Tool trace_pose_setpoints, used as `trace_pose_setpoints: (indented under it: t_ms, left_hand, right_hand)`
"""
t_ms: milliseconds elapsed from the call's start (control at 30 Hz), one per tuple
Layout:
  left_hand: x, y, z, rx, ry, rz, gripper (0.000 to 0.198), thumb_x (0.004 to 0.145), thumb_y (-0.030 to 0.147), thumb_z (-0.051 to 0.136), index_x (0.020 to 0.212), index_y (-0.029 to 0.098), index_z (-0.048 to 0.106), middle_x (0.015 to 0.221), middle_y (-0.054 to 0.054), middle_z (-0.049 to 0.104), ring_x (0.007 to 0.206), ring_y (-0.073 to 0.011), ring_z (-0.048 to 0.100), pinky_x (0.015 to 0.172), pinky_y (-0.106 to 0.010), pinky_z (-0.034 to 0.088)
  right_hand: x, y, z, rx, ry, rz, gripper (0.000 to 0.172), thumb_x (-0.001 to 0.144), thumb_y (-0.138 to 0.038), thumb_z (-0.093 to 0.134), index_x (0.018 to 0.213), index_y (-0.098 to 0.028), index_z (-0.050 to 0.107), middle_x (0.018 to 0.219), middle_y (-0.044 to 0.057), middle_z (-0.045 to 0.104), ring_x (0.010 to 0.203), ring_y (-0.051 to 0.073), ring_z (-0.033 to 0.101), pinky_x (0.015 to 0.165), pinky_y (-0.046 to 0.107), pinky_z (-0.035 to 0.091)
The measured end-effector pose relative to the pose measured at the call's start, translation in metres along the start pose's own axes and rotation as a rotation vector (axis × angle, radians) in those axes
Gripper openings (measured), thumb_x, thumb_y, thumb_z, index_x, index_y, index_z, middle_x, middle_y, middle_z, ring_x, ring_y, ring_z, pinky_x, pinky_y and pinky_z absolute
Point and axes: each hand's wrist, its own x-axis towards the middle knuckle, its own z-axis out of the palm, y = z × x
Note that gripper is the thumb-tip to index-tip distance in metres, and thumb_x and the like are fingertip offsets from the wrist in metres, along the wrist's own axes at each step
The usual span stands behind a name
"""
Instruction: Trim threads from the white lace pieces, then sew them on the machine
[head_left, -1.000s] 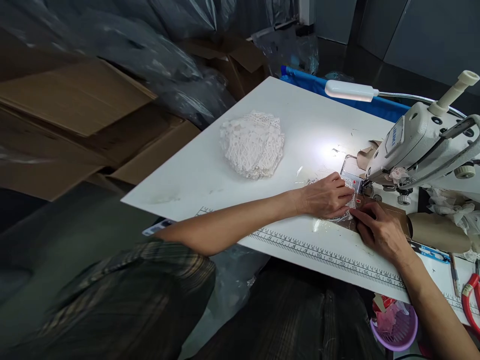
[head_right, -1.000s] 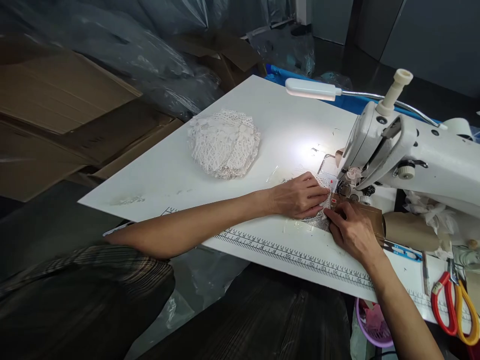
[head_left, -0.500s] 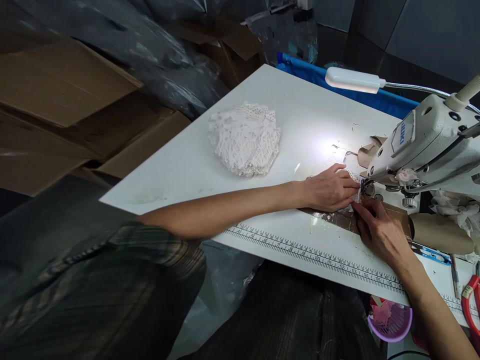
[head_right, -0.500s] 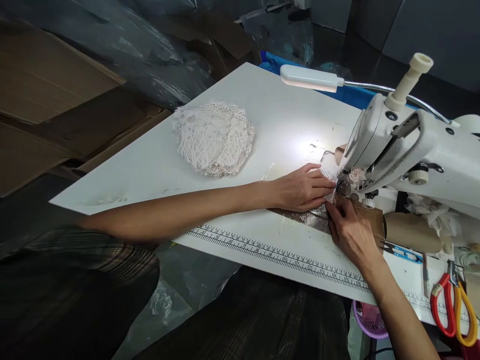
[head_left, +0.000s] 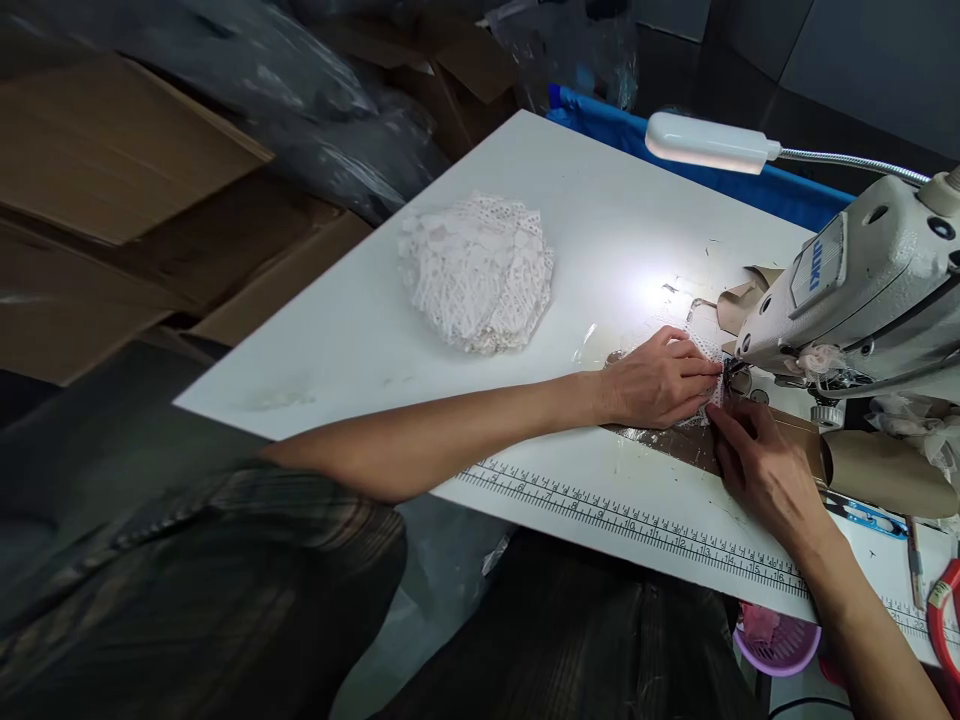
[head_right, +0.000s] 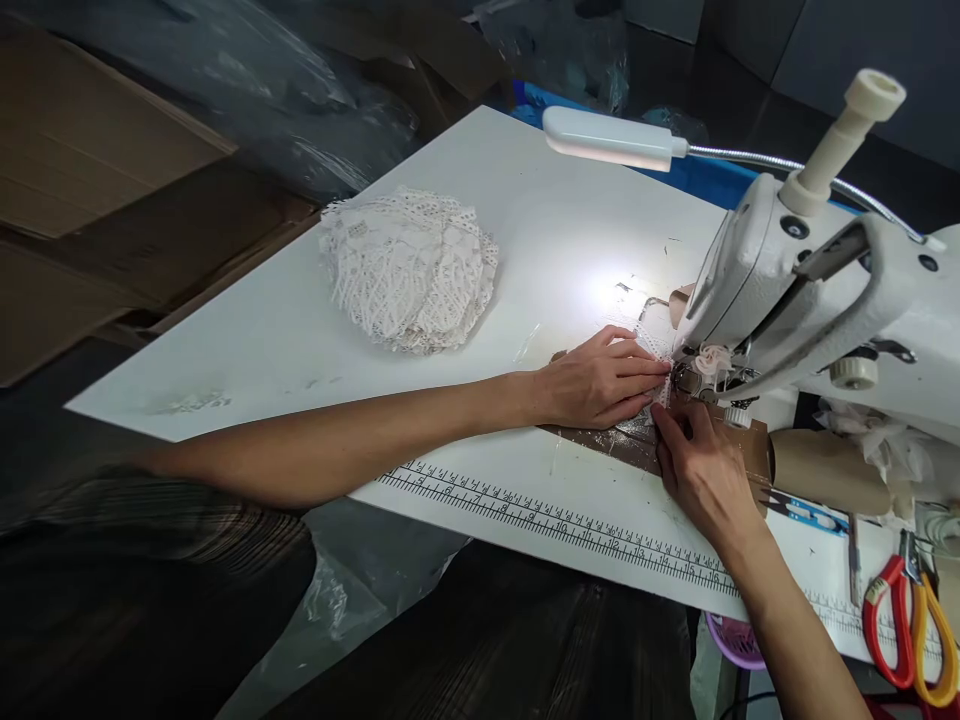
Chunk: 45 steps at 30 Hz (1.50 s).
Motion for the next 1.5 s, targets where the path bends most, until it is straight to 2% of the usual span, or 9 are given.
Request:
trace_pose_setpoints:
  t_ms: [233,433,700,833,1000,1133,1267,1367,1500]
  left_hand:
    - [-0.001,-0.002,0.001,-0.065,-0.042,-0.026,0.028,0.098,0.026,0.046,0.114,0.020,0.068,0.127,-0.010,0.068,0.110,-0.0223,0.064,0.108,-0.051,0.038]
    - [-0.001,-0.003,0.003,-0.107,-0.051,-0.044,0.027,0.099,0.027,0.047,0.114,0.021,0.068,0.126,-0.010,0.068,0.114,-0.0229,0.064,0.108,-0.055,0.038]
    - [0.001,-0.004,0.004,-0.100,-0.032,-0.037,0.027,0.099,0.027,0.048,0.115,0.019,0.069,0.126,-0.011,0.068,0.115,-0.0241,0.065,0.109,-0.059,0.038]
    - [0.000,-0.005,0.005,-0.109,-0.047,-0.045,0.026,0.099,0.028,0.048,0.116,0.023,0.068,0.128,-0.008,0.068,0.117,-0.0225,0.064,0.113,-0.062,0.033]
    - [-0.001,-0.005,0.006,-0.085,-0.040,-0.040,0.025,0.100,0.029,0.048,0.114,0.024,0.068,0.128,-0.007,0.068,0.119,-0.0228,0.062,0.114,-0.065,0.029]
    - [0.001,-0.001,0.003,0.022,0.008,-0.016,0.025,0.099,0.029,0.047,0.108,0.018,0.067,0.121,-0.011,0.070,0.107,-0.0229,0.066,0.111,-0.061,0.036]
    - [0.005,0.004,0.000,0.105,0.045,0.061,0.026,0.099,0.017,0.042,0.097,0.017,0.068,0.101,-0.006,0.073,0.085,-0.0157,0.067,0.111,-0.055,0.040]
    - [0.005,0.003,0.000,0.083,0.076,0.102,0.027,0.098,0.014,0.043,0.092,0.018,0.070,0.096,-0.004,0.075,0.082,-0.0147,0.066,0.110,-0.056,0.041]
    - [0.003,0.001,0.000,-0.028,0.075,0.069,0.024,0.098,0.020,0.047,0.097,0.017,0.071,0.102,-0.006,0.075,0.086,-0.0181,0.067,0.107,-0.060,0.041]
  right_hand:
    - [-0.001,-0.002,0.002,0.028,0.008,0.036,0.037,0.095,-0.021,0.041,0.123,-0.017,0.065,0.098,0.012,0.062,0.073,0.017,0.060,0.055,0.024,0.051]
    - [-0.002,-0.002,0.006,0.047,0.029,0.078,0.037,0.094,-0.020,0.043,0.121,-0.020,0.067,0.099,0.011,0.061,0.079,0.018,0.062,0.057,0.024,0.053]
    - [-0.002,-0.002,0.008,0.068,0.092,0.083,0.035,0.094,-0.020,0.044,0.118,-0.019,0.068,0.097,0.010,0.061,0.074,0.016,0.063,0.053,0.024,0.051]
    - [-0.001,-0.001,0.008,0.094,0.088,0.110,0.035,0.094,-0.020,0.044,0.117,-0.021,0.070,0.097,0.009,0.060,0.073,0.016,0.062,0.053,0.024,0.050]
    - [-0.001,0.002,0.009,0.162,0.097,0.138,0.035,0.092,-0.019,0.046,0.115,-0.024,0.072,0.098,0.008,0.061,0.075,0.016,0.063,0.062,0.026,0.055]
    - [-0.002,0.002,0.010,0.185,0.117,0.153,0.034,0.091,-0.019,0.047,0.113,-0.025,0.073,0.097,0.008,0.061,0.077,0.016,0.065,0.066,0.027,0.056]
    - [-0.001,0.002,0.010,0.188,0.131,0.152,0.034,0.092,-0.018,0.047,0.112,-0.022,0.074,0.097,0.008,0.061,0.077,0.016,0.065,0.067,0.027,0.057]
    - [-0.001,0.002,0.010,0.180,0.129,0.146,0.034,0.092,-0.018,0.047,0.113,-0.021,0.073,0.096,0.008,0.061,0.076,0.016,0.065,0.066,0.027,0.056]
    - [0.000,0.001,0.009,0.175,0.120,0.136,0.033,0.092,-0.018,0.047,0.113,-0.020,0.073,0.095,0.008,0.061,0.075,0.016,0.064,0.063,0.027,0.055]
